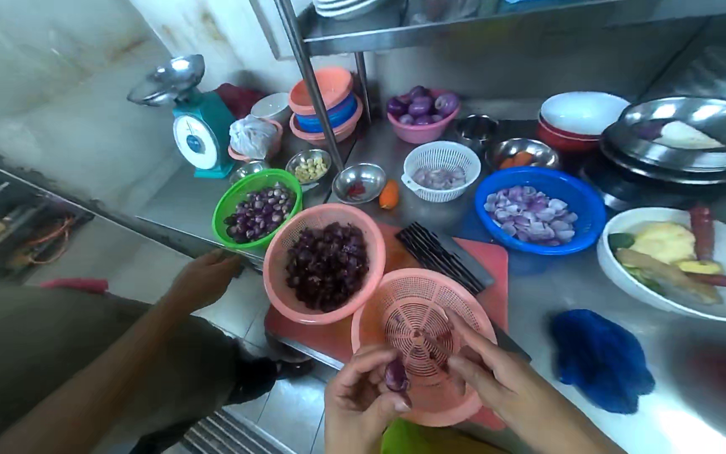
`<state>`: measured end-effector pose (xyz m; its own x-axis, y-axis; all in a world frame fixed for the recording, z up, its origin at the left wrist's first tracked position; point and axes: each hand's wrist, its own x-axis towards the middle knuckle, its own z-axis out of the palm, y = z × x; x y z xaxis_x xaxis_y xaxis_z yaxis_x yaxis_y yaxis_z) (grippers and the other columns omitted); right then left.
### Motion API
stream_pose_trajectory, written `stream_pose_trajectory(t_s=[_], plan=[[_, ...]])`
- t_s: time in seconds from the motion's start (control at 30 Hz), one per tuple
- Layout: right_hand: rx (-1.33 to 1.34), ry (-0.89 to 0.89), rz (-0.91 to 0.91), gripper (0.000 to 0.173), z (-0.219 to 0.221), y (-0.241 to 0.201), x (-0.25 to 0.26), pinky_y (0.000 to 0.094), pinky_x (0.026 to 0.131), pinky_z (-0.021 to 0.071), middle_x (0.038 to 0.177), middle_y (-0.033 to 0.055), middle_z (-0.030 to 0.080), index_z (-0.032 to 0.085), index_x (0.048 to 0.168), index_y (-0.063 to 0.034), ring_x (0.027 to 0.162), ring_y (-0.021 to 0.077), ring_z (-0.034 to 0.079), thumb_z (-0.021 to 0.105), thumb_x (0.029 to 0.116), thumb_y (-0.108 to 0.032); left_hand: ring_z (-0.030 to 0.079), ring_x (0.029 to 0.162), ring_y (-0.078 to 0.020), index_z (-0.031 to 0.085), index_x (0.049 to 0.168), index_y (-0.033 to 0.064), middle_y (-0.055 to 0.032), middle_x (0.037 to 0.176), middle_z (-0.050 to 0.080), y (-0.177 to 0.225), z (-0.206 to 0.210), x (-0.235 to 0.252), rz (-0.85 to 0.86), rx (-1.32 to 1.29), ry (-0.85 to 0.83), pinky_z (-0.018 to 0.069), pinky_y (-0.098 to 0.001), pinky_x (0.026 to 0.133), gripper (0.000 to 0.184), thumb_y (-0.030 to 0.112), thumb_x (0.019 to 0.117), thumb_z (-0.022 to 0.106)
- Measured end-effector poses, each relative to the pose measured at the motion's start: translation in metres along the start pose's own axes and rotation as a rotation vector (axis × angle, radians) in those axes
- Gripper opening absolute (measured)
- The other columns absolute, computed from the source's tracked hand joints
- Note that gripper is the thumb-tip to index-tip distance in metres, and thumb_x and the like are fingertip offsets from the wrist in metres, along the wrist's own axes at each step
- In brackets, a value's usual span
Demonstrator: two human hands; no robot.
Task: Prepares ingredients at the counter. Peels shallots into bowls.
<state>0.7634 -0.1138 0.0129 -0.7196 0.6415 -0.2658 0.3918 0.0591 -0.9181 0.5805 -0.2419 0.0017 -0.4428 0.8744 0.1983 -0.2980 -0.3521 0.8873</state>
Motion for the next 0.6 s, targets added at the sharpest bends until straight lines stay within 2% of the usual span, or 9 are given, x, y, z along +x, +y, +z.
stream_pose_trajectory(t_s=[0.07, 0.13, 0.23, 0.3, 0.43, 0.5, 0.6], plan=[[0.086, 0.011, -0.060, 0.063, 0.000, -0.002, -0.005, 0.0249, 0.053, 0.0484, 0.084, -0.0001, 0.068, 0.031, 0.161, -0.0066, 0.060, 0.0064, 0.056, 0.050, 0.1068, -0.033, 0.070, 0.088, -0.0047, 0.075, 0.124, 0.0159, -0.0015, 0.116, 0.073, 0.004, 0.000, 0.000, 0.017, 0.017, 0.006, 0.0595, -0.0200, 0.075, 0.036, 0.023, 0.0890, 0.079], [0.199, -0.052, -0.125, 0.059, -0.005, -0.014, -0.013, 0.0208, 0.051, 0.0457, 0.088, -0.0007, 0.067, 0.032, 0.160, -0.0055, 0.060, 0.0028, 0.053, 0.050, 0.1078, -0.026, 0.071, 0.085, -0.0047, 0.073, 0.124, 0.0166, -0.0014, 0.111, 0.075, 0.008, 0.002, 0.001, 0.022, 0.045, 0.023, 0.0599, -0.0200, 0.073, 0.036, 0.023, 0.0885, 0.079], [0.272, -0.192, -0.231, 0.055, -0.010, -0.034, -0.022, 0.0228, 0.056, 0.0488, 0.092, 0.0053, 0.070, 0.033, 0.159, -0.0025, 0.064, 0.0058, 0.057, 0.048, 0.1091, -0.020, 0.070, 0.081, -0.0050, 0.073, 0.117, 0.0135, -0.0027, 0.105, 0.074, 0.009, 0.005, 0.005, 0.047, 0.030, 0.030, 0.0595, -0.0196, 0.070, 0.033, 0.021, 0.0863, 0.082], [0.276, -0.277, -0.257, 0.055, -0.013, -0.045, -0.026, 0.0244, 0.057, 0.0497, 0.093, 0.0074, 0.069, 0.033, 0.159, -0.0012, 0.065, 0.0077, 0.059, 0.047, 0.1091, -0.019, 0.070, 0.083, -0.0037, 0.074, 0.116, 0.0139, -0.0012, 0.106, 0.074, 0.009, 0.005, 0.008, 0.062, 0.032, 0.017, 0.0590, -0.0181, 0.070, 0.033, 0.022, 0.0854, 0.083], [0.302, -0.391, -0.252, 0.055, -0.015, -0.055, -0.025, 0.0232, 0.052, 0.0457, 0.091, 0.0071, 0.069, 0.033, 0.161, -0.0067, 0.060, 0.0070, 0.054, 0.049, 0.1089, -0.018, 0.069, 0.086, -0.0023, 0.076, 0.117, 0.0148, 0.0010, 0.108, 0.075, 0.010, 0.006, 0.013, 0.084, 0.038, -0.021, 0.0584, -0.0170, 0.074, 0.034, 0.025, 0.0856, 0.083], [0.289, -0.405, -0.273, 0.054, -0.014, -0.052, -0.023, 0.0232, 0.054, 0.0465, 0.093, 0.0080, 0.070, 0.034, 0.160, -0.0070, 0.060, 0.0068, 0.054, 0.048, 0.1093, -0.020, 0.070, 0.087, -0.0032, 0.077, 0.117, 0.0145, 0.0004, 0.108, 0.075, 0.012, 0.007, 0.013, 0.076, 0.030, -0.026, 0.0593, -0.0180, 0.074, 0.034, 0.024, 0.0849, 0.083], [0.241, -0.356, -0.322, 0.046, -0.010, -0.049, -0.022, 0.0236, 0.058, 0.0478, 0.099, 0.0114, 0.072, 0.044, 0.154, -0.0041, 0.063, 0.0072, 0.055, 0.045, 0.1100, -0.016, 0.071, 0.090, -0.0041, 0.077, 0.116, 0.0140, 0.0005, 0.110, 0.075, 0.012, 0.011, 0.012, 0.058, 0.024, -0.024, 0.0602, -0.0188, 0.077, 0.033, 0.021, 0.0844, 0.083]])
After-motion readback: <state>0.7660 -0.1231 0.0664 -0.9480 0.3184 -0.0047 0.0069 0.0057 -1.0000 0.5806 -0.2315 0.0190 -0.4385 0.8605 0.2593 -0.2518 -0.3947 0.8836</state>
